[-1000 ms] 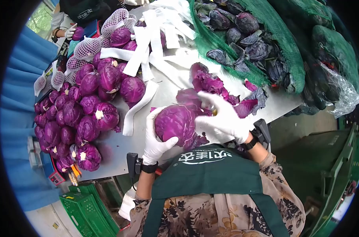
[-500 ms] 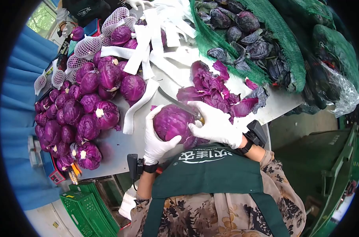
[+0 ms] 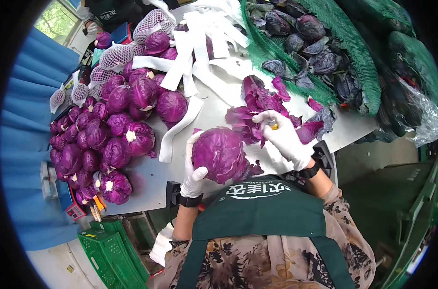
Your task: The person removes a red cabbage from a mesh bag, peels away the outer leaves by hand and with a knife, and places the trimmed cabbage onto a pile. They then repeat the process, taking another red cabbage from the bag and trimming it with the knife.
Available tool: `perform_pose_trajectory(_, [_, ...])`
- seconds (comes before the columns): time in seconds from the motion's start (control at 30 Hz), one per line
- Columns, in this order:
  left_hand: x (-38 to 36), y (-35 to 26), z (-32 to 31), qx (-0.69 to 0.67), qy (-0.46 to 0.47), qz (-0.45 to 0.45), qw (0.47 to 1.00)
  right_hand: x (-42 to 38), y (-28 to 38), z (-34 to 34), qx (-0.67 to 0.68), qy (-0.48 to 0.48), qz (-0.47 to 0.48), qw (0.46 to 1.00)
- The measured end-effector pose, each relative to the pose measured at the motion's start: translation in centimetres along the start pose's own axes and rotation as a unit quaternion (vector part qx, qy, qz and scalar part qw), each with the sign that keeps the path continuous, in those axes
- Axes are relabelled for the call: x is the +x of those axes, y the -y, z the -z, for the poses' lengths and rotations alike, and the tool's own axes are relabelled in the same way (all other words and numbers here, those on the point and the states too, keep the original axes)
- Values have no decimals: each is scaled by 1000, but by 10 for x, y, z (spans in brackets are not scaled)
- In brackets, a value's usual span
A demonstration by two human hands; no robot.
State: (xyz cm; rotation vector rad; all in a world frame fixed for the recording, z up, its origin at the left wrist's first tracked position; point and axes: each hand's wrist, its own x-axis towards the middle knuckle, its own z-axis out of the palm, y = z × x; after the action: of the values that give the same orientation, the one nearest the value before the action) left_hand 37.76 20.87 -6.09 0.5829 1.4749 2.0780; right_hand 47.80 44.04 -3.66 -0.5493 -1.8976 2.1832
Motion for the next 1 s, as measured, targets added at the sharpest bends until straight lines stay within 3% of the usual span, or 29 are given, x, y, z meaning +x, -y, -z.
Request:
perform_pose_trajectory(0.03, [0, 0, 1, -36, 5, 4, 999, 2, 6, 4, -69, -11, -11, 998])
perform_pose_trajectory(0.1, [1, -5, 2, -42, 9, 12, 999, -3, 19, -5, -174, 6, 107, 979])
perform_pose_trajectory(0.17, [4, -9, 3, 35, 33, -6, 999, -5, 20, -12, -192, 70, 174, 963])
perform_pose_trajectory(0.23, [5, -14, 0, 47, 41, -1, 998, -18, 66, -28, -362, 107, 128, 917])
perform_pose_trajectory(0.33, [4, -19, 0, 98, 56, -20, 993, -18, 70, -31, -357, 139, 69, 921])
perform_pose_trajectory(0.4, [3, -17, 5, 120, 62, -22, 991, -16, 60, -27, -384, 133, 156, 901])
perform_pose_trajectory(0.63, [7, -23, 5, 182, 98, -33, 978, -15, 34, -30, -412, 56, 212, 885])
perform_pose_trajectory(0.7, [6, -20, 4, 163, 107, -33, 980, -10, 34, -24, -366, 60, 161, 915])
perform_pose_trajectory(0.73, [6, -19, 4, 144, 114, -33, 982, -12, 43, -22, -251, 99, 8, 963])
perform_pose_trajectory(0.77, [6, -20, 3, 145, 115, -33, 982, -12, 47, -22, -250, 98, 8, 963])
perform_pose_trajectory(0.83, [7, -22, 1, 152, 117, -40, 981, -14, 50, -20, -113, 129, -65, 983])
perform_pose_trajectory(0.9, [8, -28, 0, 183, 138, -48, 972, -10, 49, -17, -188, 134, -11, 973])
perform_pose_trajectory(1.0, [8, -39, -2, 242, 171, -62, 953, -11, 58, -11, -165, 184, -85, 965])
